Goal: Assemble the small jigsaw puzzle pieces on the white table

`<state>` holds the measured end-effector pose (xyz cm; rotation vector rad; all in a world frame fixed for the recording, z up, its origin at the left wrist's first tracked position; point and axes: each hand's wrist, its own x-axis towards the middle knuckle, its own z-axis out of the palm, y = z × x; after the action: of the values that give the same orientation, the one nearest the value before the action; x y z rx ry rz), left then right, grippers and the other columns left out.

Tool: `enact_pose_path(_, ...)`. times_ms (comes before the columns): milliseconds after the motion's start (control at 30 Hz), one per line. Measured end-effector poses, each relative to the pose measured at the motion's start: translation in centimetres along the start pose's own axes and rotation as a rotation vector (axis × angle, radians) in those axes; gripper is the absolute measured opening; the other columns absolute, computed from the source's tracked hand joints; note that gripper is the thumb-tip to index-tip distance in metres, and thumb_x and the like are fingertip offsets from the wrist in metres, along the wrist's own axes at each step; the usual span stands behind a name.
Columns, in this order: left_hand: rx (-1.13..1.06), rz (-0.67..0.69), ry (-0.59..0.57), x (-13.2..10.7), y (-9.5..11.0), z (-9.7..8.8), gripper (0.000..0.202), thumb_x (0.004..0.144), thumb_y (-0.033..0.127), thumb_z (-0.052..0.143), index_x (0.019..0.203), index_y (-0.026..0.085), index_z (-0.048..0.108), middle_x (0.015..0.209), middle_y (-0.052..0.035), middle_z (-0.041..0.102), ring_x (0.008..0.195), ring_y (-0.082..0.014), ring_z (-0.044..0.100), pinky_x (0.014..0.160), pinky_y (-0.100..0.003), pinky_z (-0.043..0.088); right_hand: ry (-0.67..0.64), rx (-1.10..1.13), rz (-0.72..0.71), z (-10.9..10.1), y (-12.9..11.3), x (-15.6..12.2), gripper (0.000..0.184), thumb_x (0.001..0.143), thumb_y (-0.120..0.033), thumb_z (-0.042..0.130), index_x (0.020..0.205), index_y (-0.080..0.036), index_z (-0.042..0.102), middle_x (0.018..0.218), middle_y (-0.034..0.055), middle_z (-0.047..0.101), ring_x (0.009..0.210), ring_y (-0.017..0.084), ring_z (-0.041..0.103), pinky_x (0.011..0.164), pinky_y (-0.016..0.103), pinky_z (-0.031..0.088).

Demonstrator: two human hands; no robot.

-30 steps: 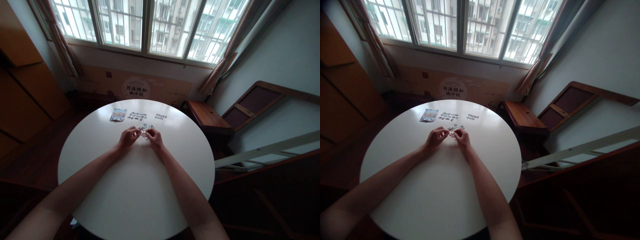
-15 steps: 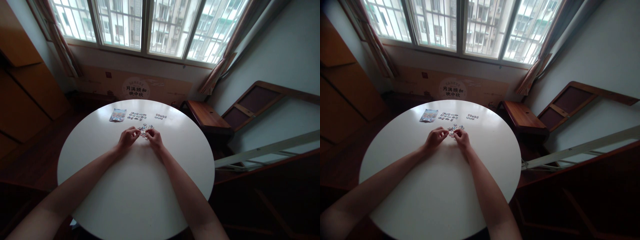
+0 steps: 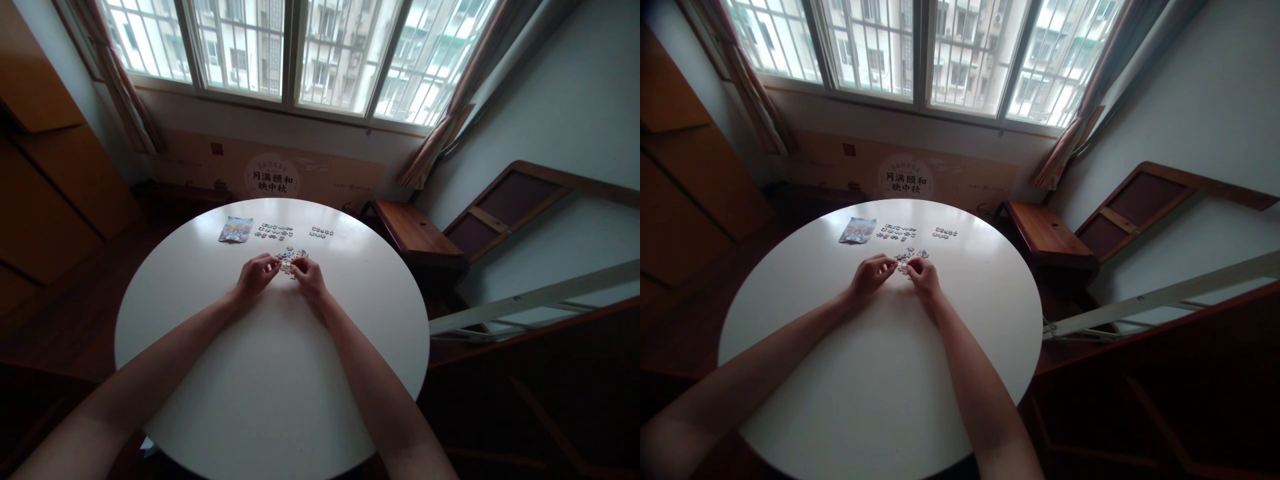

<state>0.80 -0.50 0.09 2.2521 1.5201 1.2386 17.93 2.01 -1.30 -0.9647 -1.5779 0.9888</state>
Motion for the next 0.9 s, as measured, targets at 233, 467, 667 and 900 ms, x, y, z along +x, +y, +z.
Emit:
enact_pose_path(233, 0.001, 0.001, -0.006, 0.01, -0.03, 0.04, 0.023, 0.086, 0.035, 0.051, 0.083, 0.019, 0.068, 0.074, -0.0011, 0.065, 0.057, -0.011, 0.056, 0.057, -0.022, 0.042, 0.001, -0.023, -0.008, 0.0, 0.12, -0.04, 0.016, 0.073, -0.031, 0.059, 0.077, -0.016, 0.06, 0.068, 0.0021, 0.063, 0.061, 0.013, 0.058, 0.058, 0.025, 0.048)
enact_pose_path(467, 0.001, -0.006, -0.017, 0.02, -0.03, 0.02, 0.023, 0.086, 0.035, 0.052, 0.084, 0.019, 0.069, 0.073, -0.0013, 0.067, 0.058, -0.0118, 0.057, 0.058, -0.023, 0.042, 0.003, -0.031, -0.016, -0.03, 0.19, -0.05, 0.014, 0.073, -0.029, 0.058, 0.078, -0.016, 0.061, 0.068, 0.0019, 0.062, 0.06, 0.013, 0.058, 0.057, 0.025, 0.047)
enact_pose_path(667, -0.015, -0.019, -0.022, 0.01, -0.12, 0.07, 0.025, 0.086, 0.037, 0.051, 0.085, 0.019, 0.069, 0.072, -0.0019, 0.068, 0.058, -0.0128, 0.058, 0.058, -0.023, 0.043, 0.005, -0.036, -0.023, -0.03, 0.29, -0.02, 0.013, 0.073, -0.029, 0.058, 0.078, -0.016, 0.06, 0.067, 0.0018, 0.062, 0.059, 0.013, 0.057, 0.057, 0.025, 0.048)
enact_pose_path(900, -0.02, -0.03, -0.016, 0.0, -0.3, 0.19, 0.025, 0.085, 0.037, 0.052, 0.086, 0.019, 0.07, 0.071, -0.0021, 0.068, 0.058, -0.0133, 0.058, 0.058, -0.023, 0.044, 0.003, -0.034, -0.018, -0.01, 0.2, -0.01, 0.015, 0.073, -0.03, 0.058, 0.077, -0.016, 0.06, 0.069, 0.0019, 0.063, 0.061, 0.014, 0.058, 0.058, 0.026, 0.049)
